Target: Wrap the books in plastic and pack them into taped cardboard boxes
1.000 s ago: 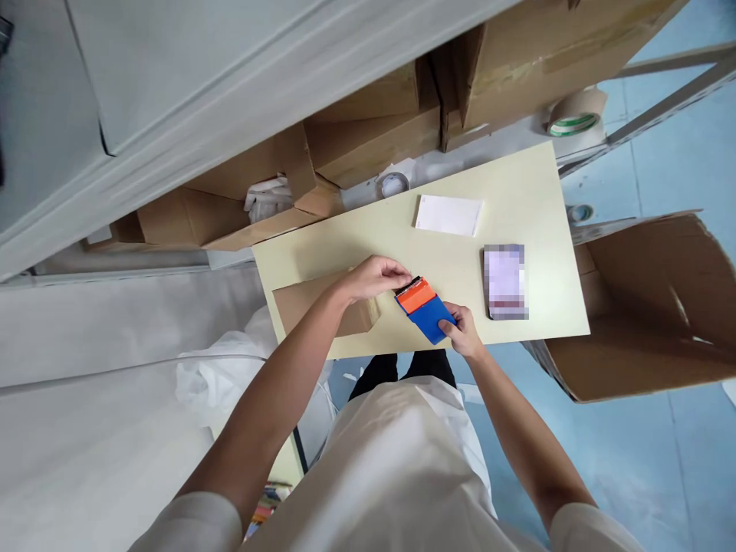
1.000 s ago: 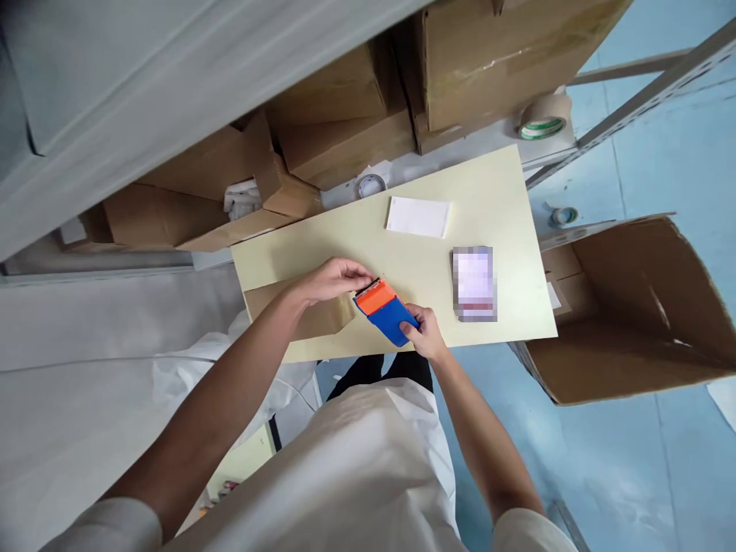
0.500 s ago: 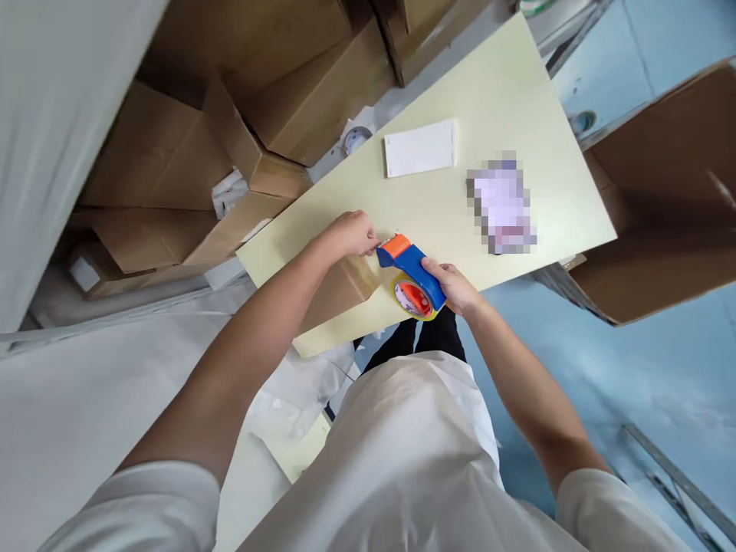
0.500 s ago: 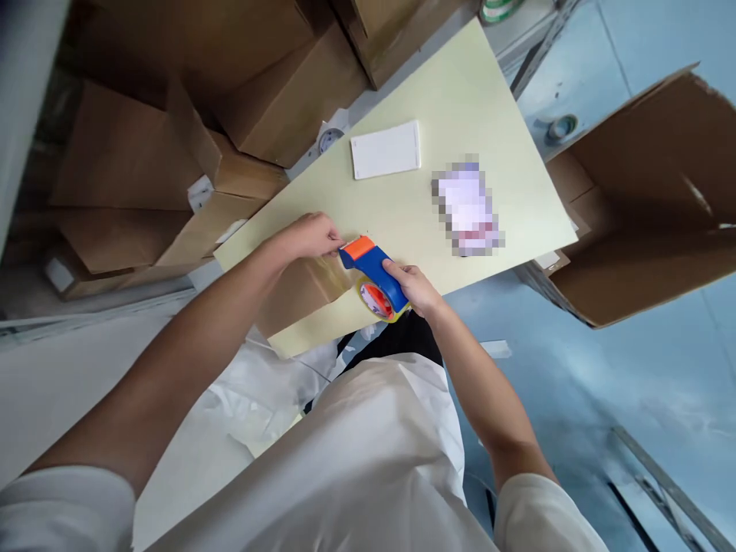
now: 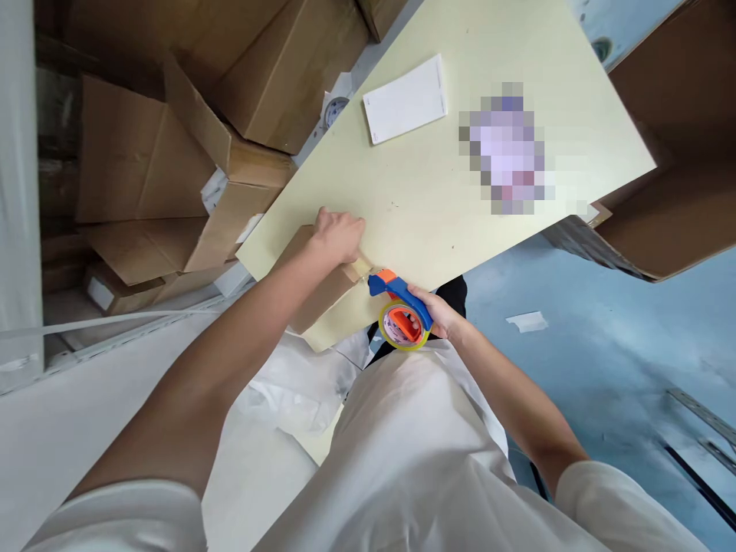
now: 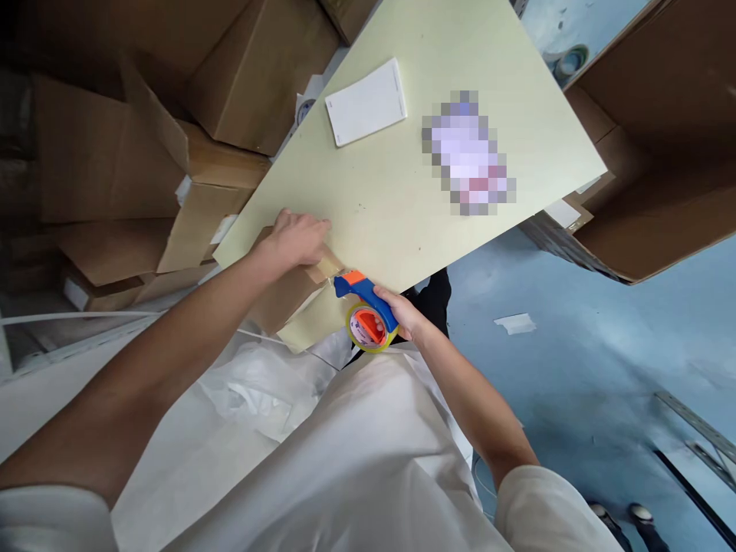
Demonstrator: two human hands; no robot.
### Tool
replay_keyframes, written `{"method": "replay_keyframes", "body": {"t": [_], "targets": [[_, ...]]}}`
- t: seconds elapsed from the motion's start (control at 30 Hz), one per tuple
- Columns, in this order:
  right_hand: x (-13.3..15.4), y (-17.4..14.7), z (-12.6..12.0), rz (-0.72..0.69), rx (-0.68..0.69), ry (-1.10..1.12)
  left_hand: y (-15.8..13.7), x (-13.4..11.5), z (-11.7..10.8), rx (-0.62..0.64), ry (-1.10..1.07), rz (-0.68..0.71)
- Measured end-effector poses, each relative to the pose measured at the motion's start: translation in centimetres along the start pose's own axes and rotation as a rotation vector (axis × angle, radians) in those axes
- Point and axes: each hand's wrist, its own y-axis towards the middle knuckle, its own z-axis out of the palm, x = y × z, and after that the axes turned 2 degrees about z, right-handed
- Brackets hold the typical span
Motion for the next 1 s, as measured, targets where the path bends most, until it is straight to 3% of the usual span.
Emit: {"method": "replay_keyframes", "body": {"t": [0.17,0.33,0.4,0.5,0.57,0.7,0.9,1.0], "targets": [[-0.9,1.1,0.5,0.02,0.006,0.027,-1.3,0.2,1.6,-0.082,-0.039,0.012],[-1.3,1.7,0.6,0.009,0.005,-0.019,-3.6,1.2,1.3,-0.211,-0.124,0.011],[-1.5,1.9,0.6,0.021,0.013,-0.038,-4.8,2.3,1.5,-0.23,-0.166,0.08],[-1.7,2.4,0.8,0.022,0.057,-0.039,-6.4,4.4,2.8,-0.165,-0.202,0.254],[-1.4,2.8,1.2,0.026,0.078,-0.053,-7.0,5.8,4.1,-0.155,-0.226,0.279],[1.6,3.9,3.0,0.014,0.063,-0.114,-7.1,8.1,6.0,-0.275,-0.306,0.085],[11.5,6.1,8.1,-0.015,0.109,-0.291,-6.0,7.5,6.4,-0.459,-0.49,-0.454],[14.7,6.7,9.7,0.028,0.144,-0.436,-5.6,6.2,6.4,-0.573,-0.542,-0.434]]}}
